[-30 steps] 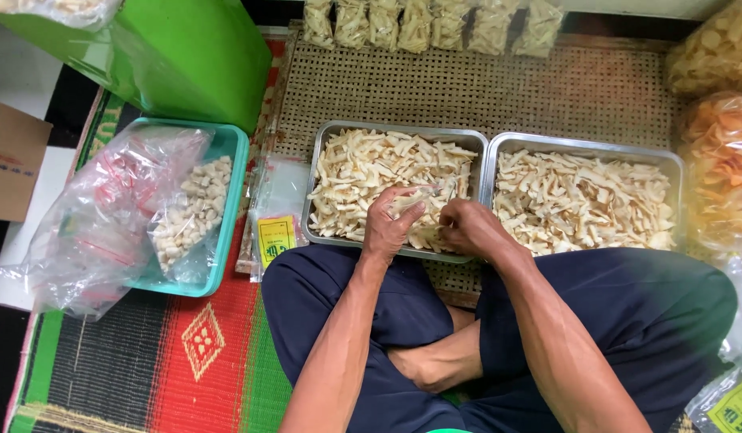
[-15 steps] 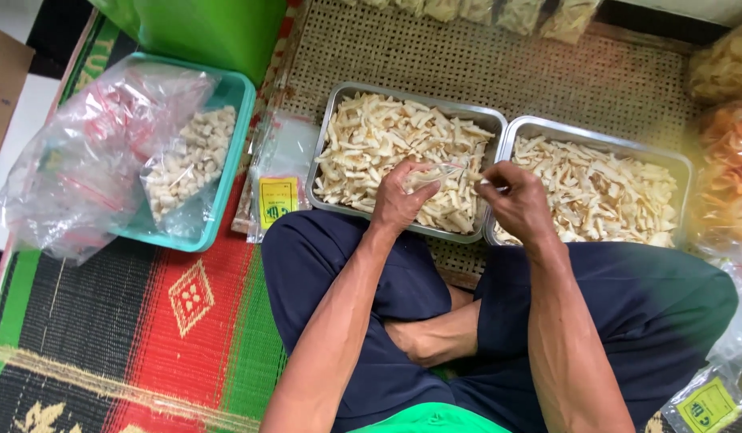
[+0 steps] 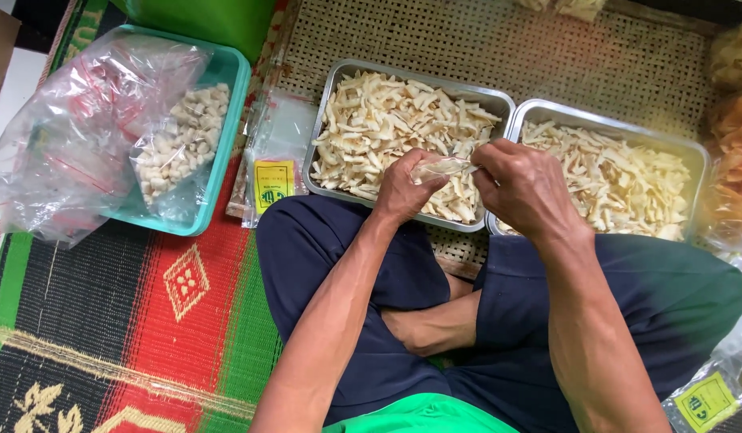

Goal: A person is sitting on the floor and manually packing small pieces of dried food into small plastic zip-lock bags from metal trays.

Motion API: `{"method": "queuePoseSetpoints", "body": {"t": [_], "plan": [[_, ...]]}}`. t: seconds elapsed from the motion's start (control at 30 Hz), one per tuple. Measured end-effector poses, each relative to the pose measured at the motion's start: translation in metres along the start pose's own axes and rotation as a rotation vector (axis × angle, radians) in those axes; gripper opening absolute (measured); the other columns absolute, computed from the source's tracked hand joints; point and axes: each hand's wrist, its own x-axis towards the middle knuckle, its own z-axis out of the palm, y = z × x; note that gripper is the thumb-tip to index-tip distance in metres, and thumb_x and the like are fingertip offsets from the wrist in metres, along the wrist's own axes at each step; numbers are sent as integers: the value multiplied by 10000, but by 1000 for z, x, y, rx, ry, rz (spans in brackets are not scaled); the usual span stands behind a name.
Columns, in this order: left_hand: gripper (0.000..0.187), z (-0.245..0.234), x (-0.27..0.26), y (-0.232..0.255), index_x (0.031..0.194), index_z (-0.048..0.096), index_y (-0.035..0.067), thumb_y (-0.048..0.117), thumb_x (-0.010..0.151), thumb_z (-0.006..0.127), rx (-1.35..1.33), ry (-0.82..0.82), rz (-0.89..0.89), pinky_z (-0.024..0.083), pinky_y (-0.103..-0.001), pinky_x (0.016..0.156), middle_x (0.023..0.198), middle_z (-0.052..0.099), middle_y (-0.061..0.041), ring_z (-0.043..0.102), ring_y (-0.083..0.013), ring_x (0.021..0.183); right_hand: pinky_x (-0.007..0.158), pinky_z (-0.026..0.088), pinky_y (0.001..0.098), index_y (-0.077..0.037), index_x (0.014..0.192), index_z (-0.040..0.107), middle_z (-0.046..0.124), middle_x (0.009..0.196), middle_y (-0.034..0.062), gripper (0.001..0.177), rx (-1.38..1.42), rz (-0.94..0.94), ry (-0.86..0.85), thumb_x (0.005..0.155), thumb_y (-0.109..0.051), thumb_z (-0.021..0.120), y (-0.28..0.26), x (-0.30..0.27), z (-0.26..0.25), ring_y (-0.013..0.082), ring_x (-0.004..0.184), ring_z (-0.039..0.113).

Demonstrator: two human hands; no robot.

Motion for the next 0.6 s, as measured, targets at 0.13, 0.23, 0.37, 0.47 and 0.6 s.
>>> {"method": "queuePoseSetpoints", "body": {"t": [0.13, 0.23, 0.37, 0.47, 0.6], "plan": [[400, -2, 2, -4, 1075, 745, 194, 332, 712, 843, 19, -30, 53, 547, -439, 891, 980, 754, -134, 713, -346, 1035, 591, 556, 419, -83, 834, 696, 636, 704, 77, 67, -22, 26, -62, 895, -58, 704, -7, 4, 0, 293, 649, 671], [381, -2, 2, -3, 1079, 734, 193, 310, 731, 834, 29, -21, 66, 544, -445, 870, 961, 746, -143, 716, -328, 1007, 605, 558, 387, -85, 840, 712, 627, 696, 57, 86, 15, 56, -87, 919, -63, 687, -1, 1, 3, 257, 648, 660], [370, -1, -3, 5, 1053, 736, 160, 326, 736, 829, 31, -44, 85, 546, -452, 864, 949, 740, -163, 718, -341, 991, 578, 523, 471, -77, 829, 705, 645, 704, 116, 47, 131, 129, -33, 837, -31, 696, 9, -4, 4, 359, 667, 673], [373, 0, -1, 5, 1047, 732, 137, 300, 728, 834, 55, -83, 140, 546, -468, 869, 959, 720, -186, 709, -376, 996, 576, 514, 436, -90, 821, 722, 654, 673, 100, 77, 211, 232, -46, 843, -24, 690, 14, -5, 1, 303, 631, 654], [364, 0, 3, -2, 1045, 732, 125, 242, 721, 847, 102, -103, 219, 546, -449, 871, 954, 704, -179, 703, -382, 992, 568, 498, 379, -78, 814, 752, 674, 644, 81, 105, 277, 348, -95, 858, -14, 682, 16, -7, -4, 228, 588, 628]]}}
